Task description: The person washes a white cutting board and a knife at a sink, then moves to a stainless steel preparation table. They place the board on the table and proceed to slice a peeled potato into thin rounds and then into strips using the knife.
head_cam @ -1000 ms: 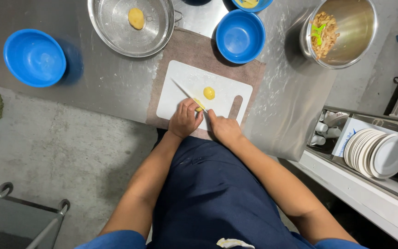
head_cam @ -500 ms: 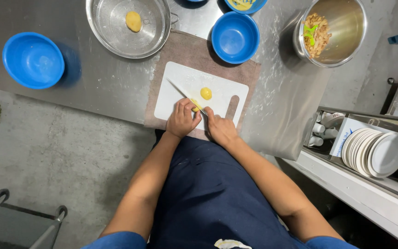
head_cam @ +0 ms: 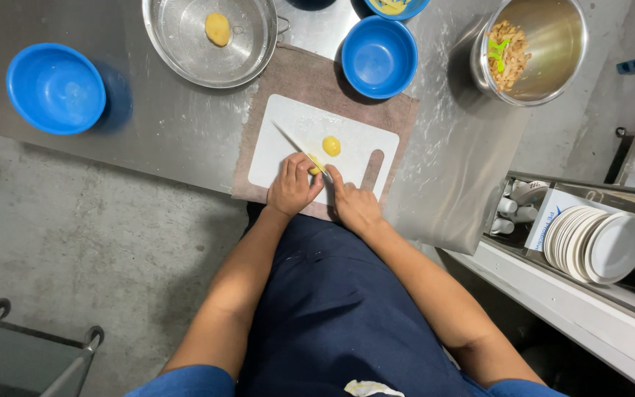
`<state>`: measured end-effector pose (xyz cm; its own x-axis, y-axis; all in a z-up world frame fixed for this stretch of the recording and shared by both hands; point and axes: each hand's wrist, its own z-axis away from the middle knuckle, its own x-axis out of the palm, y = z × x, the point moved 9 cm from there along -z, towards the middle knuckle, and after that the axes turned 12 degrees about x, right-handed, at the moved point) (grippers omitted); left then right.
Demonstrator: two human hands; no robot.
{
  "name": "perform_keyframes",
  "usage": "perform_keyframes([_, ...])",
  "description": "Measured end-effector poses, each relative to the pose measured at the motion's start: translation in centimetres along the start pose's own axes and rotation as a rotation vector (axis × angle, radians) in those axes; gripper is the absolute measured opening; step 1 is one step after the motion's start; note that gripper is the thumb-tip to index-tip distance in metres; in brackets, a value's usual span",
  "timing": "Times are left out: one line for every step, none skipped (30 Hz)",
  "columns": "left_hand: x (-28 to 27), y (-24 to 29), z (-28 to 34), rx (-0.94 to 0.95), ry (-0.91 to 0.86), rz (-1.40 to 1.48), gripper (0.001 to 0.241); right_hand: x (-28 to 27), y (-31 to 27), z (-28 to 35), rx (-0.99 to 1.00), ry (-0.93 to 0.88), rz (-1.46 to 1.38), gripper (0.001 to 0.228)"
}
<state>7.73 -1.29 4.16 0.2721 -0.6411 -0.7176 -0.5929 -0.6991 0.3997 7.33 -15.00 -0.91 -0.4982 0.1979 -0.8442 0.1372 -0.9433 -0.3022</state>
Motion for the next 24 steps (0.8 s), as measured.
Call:
perform_keyframes([-0.1,0.0,0.0,-0.001,0.0,-0.001,0.04,0.0,-0.1,0.0,-0.001,-0.001,0.0,0.083])
perform_keyframes([-0.1,0.0,-0.1,0.001,0.0,0.001,0.04,0.1,0.1,0.0,0.017,-0.014,-0.001,0.083])
perform_keyframes([-0.2,0.1,-0.2,0.002,0.0,0.003,0.04,0.1,0.3,0.0,0.036,-0.027,-0.002,0.083])
perform_keyframes([-0.1,0.0,-0.1,0.002,0.001,0.002,0.04,0.4,0.5,0.1,0.035,-0.028,-0.001,0.083])
perform_keyframes([0.0,-0.1,0.0,-0.001,-0.004,0.0,0.04,0.6,0.8,0.2,0.035,-0.02,0.01,0.079])
perform_keyframes([0.2,-0.1,0.1,-0.003,-0.009,-0.002,0.04,0.8,1.0,0.2,0.035,-0.012,0.021,0.076])
perform_keyframes([0.1,-0.1,0.0,-0.003,-0.008,-0.002,0.04,0.4,1.1,0.3,0.035,-0.012,0.022,0.076])
perform_keyframes([0.1,0.0,0.0,0.002,-0.007,-0.009,0.04,0.0,1.2,0.5,0.043,-0.023,0.027,0.079])
perform_keyframes([0.0,0.1,-0.1,0.008,-0.007,-0.016,0.04,-0.3,1.3,0.6,0.051,-0.034,0.032,0.081])
perform_keyframes([0.0,0.1,-0.2,0.009,-0.006,-0.016,0.04,-0.3,1.5,0.6,0.052,-0.032,0.033,0.081])
perform_keyframes([-0.1,0.2,-0.3,0.012,-0.003,-0.018,0.04,-0.3,1.8,0.6,0.054,-0.036,0.02,0.082])
perform_keyframes([-0.3,0.2,-0.3,0.013,-0.002,-0.021,0.039,-0.3,1.9,0.7,0.056,-0.042,0.007,0.084])
perform_keyframes([-0.4,0.2,-0.3,0.013,-0.002,-0.022,0.039,-0.4,1.7,0.8,0.056,-0.042,0.007,0.084])
perform_keyframes([-0.4,0.3,-0.4,0.017,-0.006,-0.022,0.039,-0.8,1.6,0.8,0.059,-0.032,-0.011,0.078])
perform_keyframes([-0.4,0.4,-0.5,0.02,-0.009,-0.022,0.039,-1.1,1.6,0.9,0.062,-0.022,-0.028,0.073])
perform_keyframes([-0.2,0.4,-0.5,0.022,-0.009,-0.02,0.039,-1.0,1.8,0.9,0.065,-0.021,-0.028,0.073])
perform_keyframes([-0.2,0.4,-0.4,0.027,0.0,-0.025,0.039,-1.1,1.9,0.9,0.048,0.0,-0.059,0.074])
perform_keyframes([-0.3,0.3,-0.4,0.031,0.009,-0.033,0.039,-1.2,1.8,0.9,0.029,0.02,-0.089,0.075])
perform_keyframes([-0.3,0.3,-0.3,0.032,0.009,-0.033,0.039,-1.0,2.0,0.8,0.029,0.021,-0.09,0.075])
perform_keyframes([-0.2,0.2,-0.3,0.02,0.002,-0.018,0.039,-0.8,2.4,0.6,0.051,0.03,-0.109,0.068])
perform_keyframes([-0.1,0.1,-0.2,0.008,-0.005,-0.002,0.04,-0.7,2.9,0.5,0.073,0.039,-0.128,0.061])
perform_keyframes([0.0,0.0,-0.1,0.009,-0.005,-0.001,0.04,-0.8,2.8,0.5,0.074,0.039,-0.128,0.061])
perform_keyframes([0.2,0.0,0.0,0.009,-0.003,0.005,0.041,-1.0,2.8,0.5,0.069,0.046,-0.131,0.061])
perform_keyframes([0.3,-0.1,0.1,0.008,-0.002,0.01,0.042,-1.1,2.7,0.6,0.065,0.052,-0.135,0.06])
